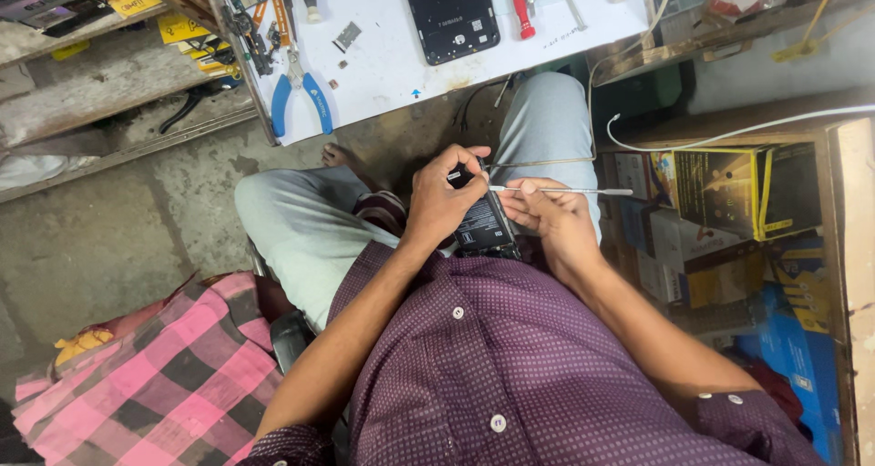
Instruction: The person repairs a disassembled smartphone, holding the phone body on their lap and using a red-handled screwdriver to work on the exposed motherboard. They reposition the phone, press components, and later use a thin metal tool to pry and adjust parts inside the phone.
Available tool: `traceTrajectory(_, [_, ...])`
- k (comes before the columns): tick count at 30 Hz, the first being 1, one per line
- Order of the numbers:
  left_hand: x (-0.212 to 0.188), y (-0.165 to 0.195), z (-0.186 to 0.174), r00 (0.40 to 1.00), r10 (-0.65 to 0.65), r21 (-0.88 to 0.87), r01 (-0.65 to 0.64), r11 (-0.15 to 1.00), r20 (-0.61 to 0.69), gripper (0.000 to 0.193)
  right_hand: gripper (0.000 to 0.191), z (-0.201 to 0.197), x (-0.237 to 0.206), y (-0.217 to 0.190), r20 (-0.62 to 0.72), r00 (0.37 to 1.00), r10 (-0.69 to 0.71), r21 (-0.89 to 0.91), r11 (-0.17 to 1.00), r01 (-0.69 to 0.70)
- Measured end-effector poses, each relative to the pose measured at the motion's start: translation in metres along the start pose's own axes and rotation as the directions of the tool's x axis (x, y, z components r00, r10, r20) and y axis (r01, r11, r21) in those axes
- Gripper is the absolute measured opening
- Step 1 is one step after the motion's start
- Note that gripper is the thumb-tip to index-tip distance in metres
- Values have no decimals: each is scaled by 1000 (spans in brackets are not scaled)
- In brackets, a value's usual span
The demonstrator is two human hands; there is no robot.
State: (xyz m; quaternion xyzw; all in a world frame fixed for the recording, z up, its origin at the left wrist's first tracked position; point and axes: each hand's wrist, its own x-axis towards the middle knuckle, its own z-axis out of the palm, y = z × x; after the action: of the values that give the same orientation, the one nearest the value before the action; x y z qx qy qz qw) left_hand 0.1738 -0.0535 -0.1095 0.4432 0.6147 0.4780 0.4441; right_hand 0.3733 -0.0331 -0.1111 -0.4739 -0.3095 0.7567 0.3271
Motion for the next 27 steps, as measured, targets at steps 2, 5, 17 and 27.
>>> traceTrajectory(2, [0, 0, 0, 999, 39, 5, -39, 999, -12, 14, 26, 0, 3, -1, -4, 999, 44, 56, 997, -44])
traceTrajectory(5, [0, 1, 0, 997, -78, -3, 78, 997, 7, 13, 29, -1, 1, 1, -3, 1000, -11, -41, 999, 11])
traceTrajectory(17, [3, -2, -1, 1000, 3, -60, -2, 998, 9, 13, 30, 3, -16, 2, 43, 971, -235, -271, 933, 238])
traceTrajectory(27, [3, 0, -1, 998, -60, -77, 61, 995, 16, 13, 27, 8, -23, 1, 112, 938, -327, -375, 860, 345])
